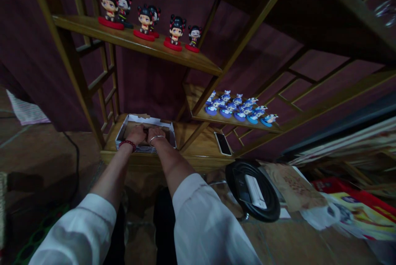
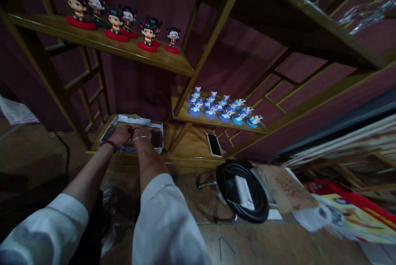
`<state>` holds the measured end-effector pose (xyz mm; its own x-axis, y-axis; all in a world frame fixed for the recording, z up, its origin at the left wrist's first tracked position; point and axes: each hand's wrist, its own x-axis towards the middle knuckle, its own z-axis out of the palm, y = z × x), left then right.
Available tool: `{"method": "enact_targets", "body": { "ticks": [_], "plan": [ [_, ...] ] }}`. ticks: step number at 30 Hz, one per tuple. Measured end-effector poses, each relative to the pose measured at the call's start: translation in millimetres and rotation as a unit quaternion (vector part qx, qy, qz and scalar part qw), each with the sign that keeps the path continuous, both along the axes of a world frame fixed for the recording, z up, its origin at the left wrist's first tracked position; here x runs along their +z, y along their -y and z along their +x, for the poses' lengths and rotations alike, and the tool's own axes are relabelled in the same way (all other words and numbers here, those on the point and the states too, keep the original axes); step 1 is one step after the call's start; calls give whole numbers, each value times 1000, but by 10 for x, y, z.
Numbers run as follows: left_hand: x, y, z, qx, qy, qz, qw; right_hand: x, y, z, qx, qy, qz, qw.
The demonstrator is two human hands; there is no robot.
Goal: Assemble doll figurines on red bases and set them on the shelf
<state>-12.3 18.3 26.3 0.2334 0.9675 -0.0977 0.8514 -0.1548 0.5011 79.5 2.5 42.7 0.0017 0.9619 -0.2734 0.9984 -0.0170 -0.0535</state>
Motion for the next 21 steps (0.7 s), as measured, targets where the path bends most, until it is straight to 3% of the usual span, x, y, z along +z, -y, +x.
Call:
{"method": "enact_targets", "body": {
  "ticks": [11, 21],
  "plan": [
    [-73, -31, 1, 42, 47, -16, 998, -109, -17, 57, -8, -20, 19, 1000],
    [-88, 33, -10, 53, 69, -20, 996, -70, 58, 83, -28, -44, 36, 998]
  ]
}}
